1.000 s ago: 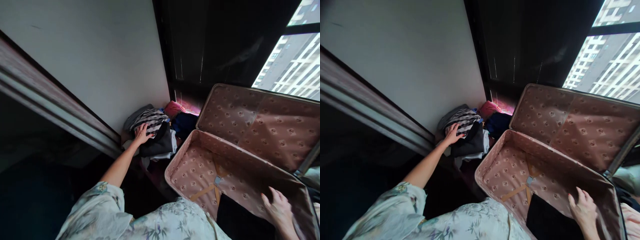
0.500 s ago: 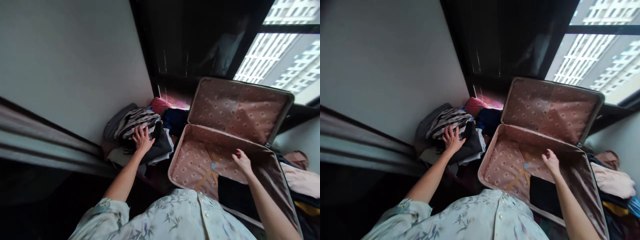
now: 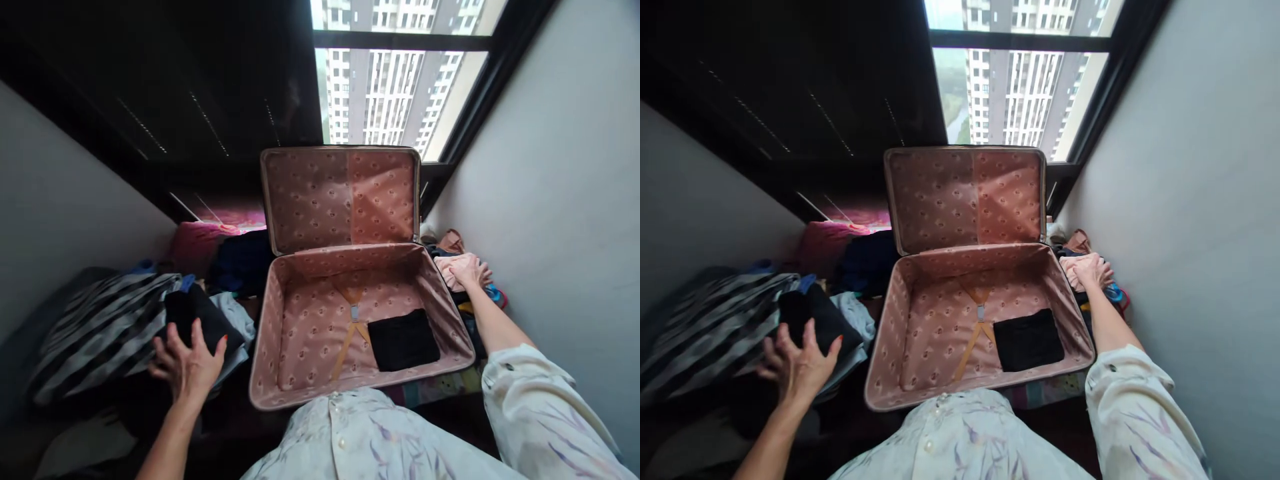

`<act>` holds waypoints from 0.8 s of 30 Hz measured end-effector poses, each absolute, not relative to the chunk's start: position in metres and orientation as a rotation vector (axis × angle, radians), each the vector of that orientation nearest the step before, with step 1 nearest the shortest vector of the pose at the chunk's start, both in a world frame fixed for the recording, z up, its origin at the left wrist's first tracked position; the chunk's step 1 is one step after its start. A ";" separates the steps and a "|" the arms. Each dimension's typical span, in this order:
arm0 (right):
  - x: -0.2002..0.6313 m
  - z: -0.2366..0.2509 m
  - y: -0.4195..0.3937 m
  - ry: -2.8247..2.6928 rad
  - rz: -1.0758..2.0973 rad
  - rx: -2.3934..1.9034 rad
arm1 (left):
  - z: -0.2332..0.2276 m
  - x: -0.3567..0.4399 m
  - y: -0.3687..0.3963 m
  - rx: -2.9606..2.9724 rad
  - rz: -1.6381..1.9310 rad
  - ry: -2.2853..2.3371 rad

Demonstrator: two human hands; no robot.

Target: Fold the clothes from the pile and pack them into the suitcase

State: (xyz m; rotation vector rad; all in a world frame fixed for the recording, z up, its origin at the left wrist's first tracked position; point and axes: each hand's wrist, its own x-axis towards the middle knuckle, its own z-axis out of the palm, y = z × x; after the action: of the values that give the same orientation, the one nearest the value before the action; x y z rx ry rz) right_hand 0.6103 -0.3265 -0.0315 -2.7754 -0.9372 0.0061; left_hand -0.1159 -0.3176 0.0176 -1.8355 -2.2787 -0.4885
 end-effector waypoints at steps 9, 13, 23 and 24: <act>0.633 -0.045 -0.327 -0.884 0.072 -2.787 | -0.028 -0.015 -0.324 -2.269 -0.471 -2.164; 0.646 -0.048 -0.331 -0.972 0.051 -2.670 | -0.052 0.004 -0.336 -2.458 -0.493 -2.193; 0.659 -0.058 -0.325 -0.962 -0.026 -2.400 | -0.152 0.165 -0.351 -3.376 0.114 -2.920; 0.660 -0.051 -0.327 -0.939 -0.067 -2.357 | -0.161 0.179 -0.351 -3.390 0.138 -2.951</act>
State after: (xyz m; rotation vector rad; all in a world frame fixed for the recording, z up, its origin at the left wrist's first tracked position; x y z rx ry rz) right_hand 0.6603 -0.3274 -0.0513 -2.3567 -0.9394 -0.0670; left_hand 0.1791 -0.3513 -0.1606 -3.3901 -2.9512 0.1377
